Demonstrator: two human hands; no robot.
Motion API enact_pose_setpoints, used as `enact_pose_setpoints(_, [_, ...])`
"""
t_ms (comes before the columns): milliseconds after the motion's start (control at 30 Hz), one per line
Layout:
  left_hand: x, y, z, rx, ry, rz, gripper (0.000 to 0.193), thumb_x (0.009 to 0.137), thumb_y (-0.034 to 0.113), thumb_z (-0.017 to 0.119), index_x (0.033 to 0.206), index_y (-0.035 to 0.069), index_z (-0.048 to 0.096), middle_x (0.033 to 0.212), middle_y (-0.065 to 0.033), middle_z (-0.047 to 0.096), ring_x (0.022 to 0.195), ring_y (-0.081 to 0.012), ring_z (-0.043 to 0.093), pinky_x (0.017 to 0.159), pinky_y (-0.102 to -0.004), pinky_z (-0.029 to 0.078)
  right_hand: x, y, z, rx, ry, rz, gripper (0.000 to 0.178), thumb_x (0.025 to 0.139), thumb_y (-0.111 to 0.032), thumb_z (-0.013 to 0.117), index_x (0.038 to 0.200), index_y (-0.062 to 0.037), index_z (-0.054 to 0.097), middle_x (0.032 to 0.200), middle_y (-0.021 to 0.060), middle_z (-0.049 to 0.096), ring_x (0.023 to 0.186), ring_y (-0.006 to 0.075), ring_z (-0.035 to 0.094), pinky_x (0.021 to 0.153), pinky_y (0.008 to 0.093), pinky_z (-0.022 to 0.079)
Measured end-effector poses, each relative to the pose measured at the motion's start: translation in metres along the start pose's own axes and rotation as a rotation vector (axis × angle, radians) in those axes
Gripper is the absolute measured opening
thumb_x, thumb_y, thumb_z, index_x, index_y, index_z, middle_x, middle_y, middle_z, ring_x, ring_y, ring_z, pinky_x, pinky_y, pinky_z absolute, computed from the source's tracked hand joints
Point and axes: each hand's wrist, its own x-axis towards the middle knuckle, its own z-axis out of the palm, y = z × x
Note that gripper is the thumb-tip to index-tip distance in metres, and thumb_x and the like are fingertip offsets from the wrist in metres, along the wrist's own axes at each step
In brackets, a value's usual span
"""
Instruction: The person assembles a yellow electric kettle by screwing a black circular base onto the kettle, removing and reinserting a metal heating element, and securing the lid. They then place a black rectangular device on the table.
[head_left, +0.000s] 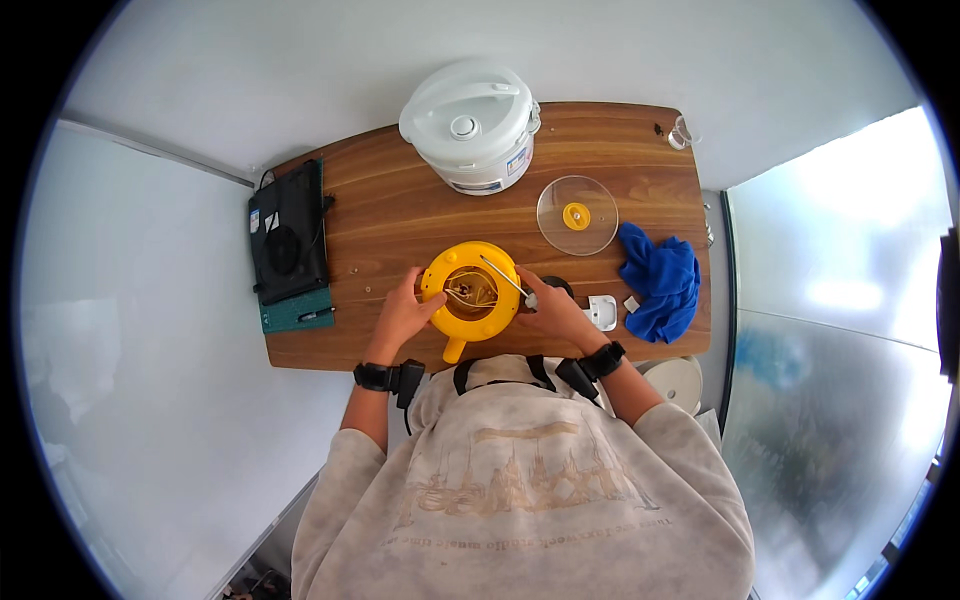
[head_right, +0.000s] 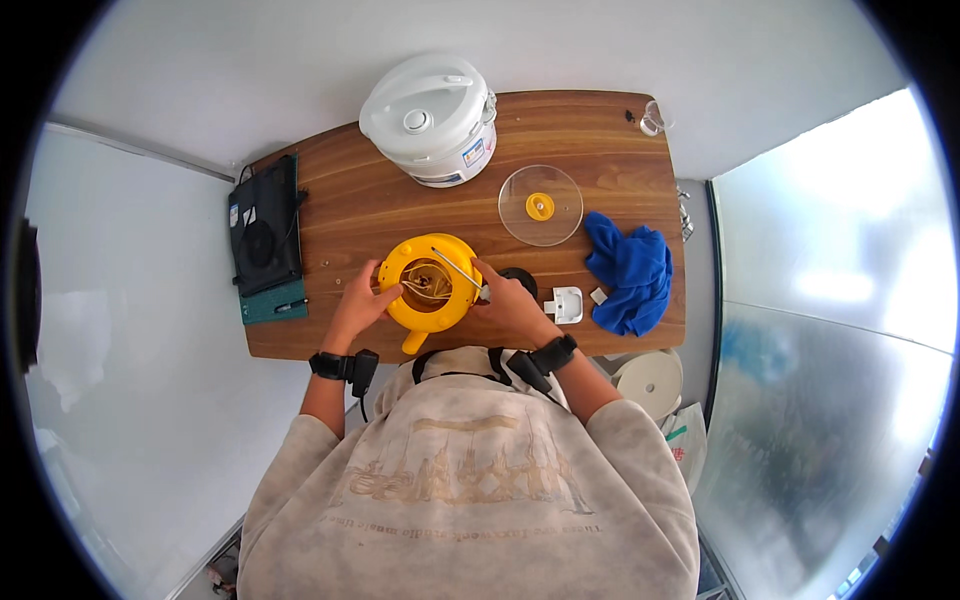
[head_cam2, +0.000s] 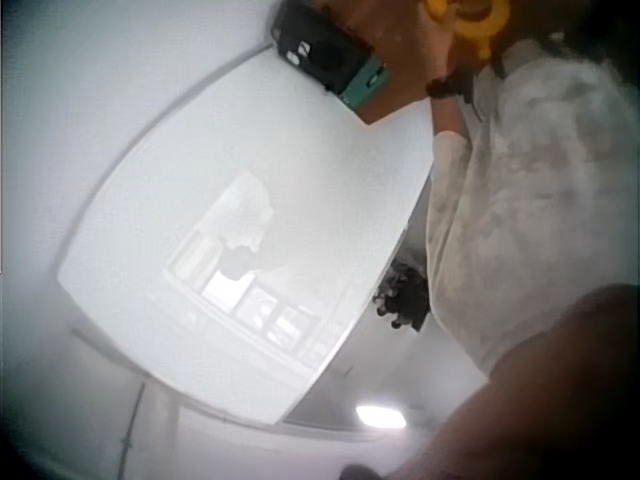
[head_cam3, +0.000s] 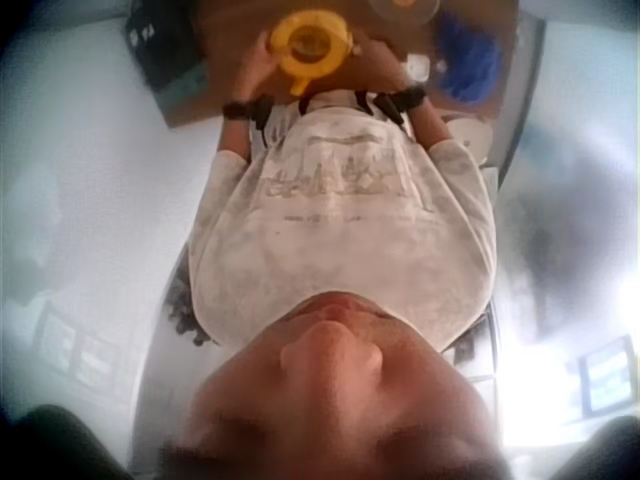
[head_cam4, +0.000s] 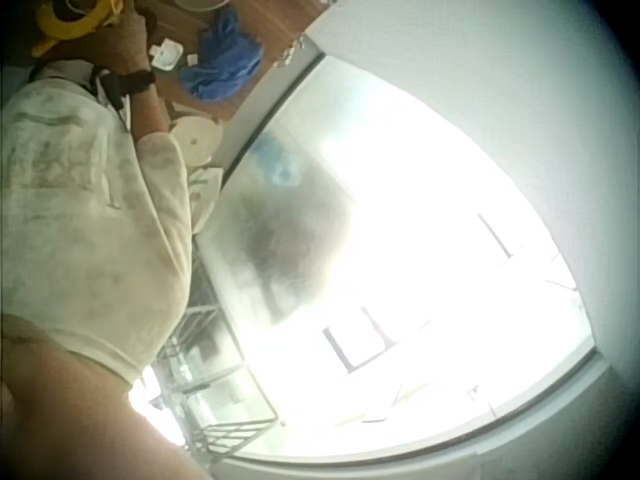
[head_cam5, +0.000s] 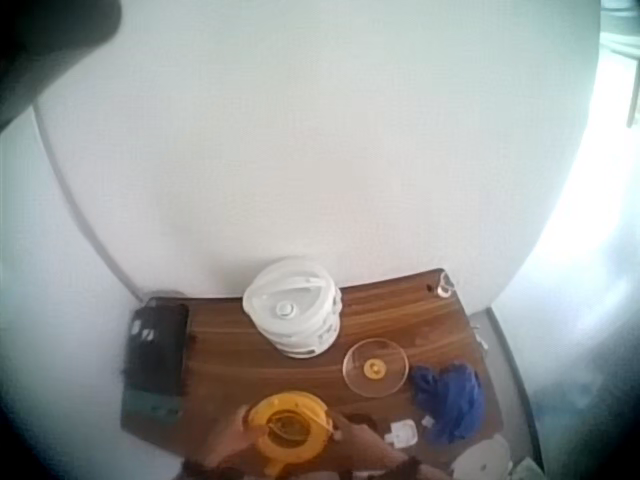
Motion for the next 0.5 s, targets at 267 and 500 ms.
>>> enact_pose_setpoints(267, [0.006, -0.017, 0.006, 0.03, 0.022, -0.041, 0.06, 0.091, 0.028, 0.071, 0.14, 0.004, 0.044, 0.125, -0.0194, 0.064, 0.099, -0.0282, 0.072, 0.067, -0.0344, 0.064, 0.009, 0.008, 0.012, -0.047, -0.003, -0.04, 0.087, 0.076, -0.027, 0.078, 0.151, -0.0115, 0.036, 0.093, 0.0283, 0.069, 0.088, 0.0458, 0.067, 0.078, 0.0505, 0.055])
enact_pose_setpoints(500, [0.016, -0.038, 0.015, 0.002, 0.017, -0.041, 0.059, 0.091, 0.028, 0.07, 0.138, 0.005, 0.044, 0.127, -0.0183, 0.063, 0.101, -0.028, 0.071, 0.069, -0.0347, 0.064, 0.01, 0.006, 0.014, -0.08, -0.03, 0.026, 0.088, 0.076, -0.026, 0.079, 0.152, -0.012, 0.035, 0.094, 0.0291, 0.069, 0.09, 0.0457, 0.067, 0.08, 0.0506, 0.054])
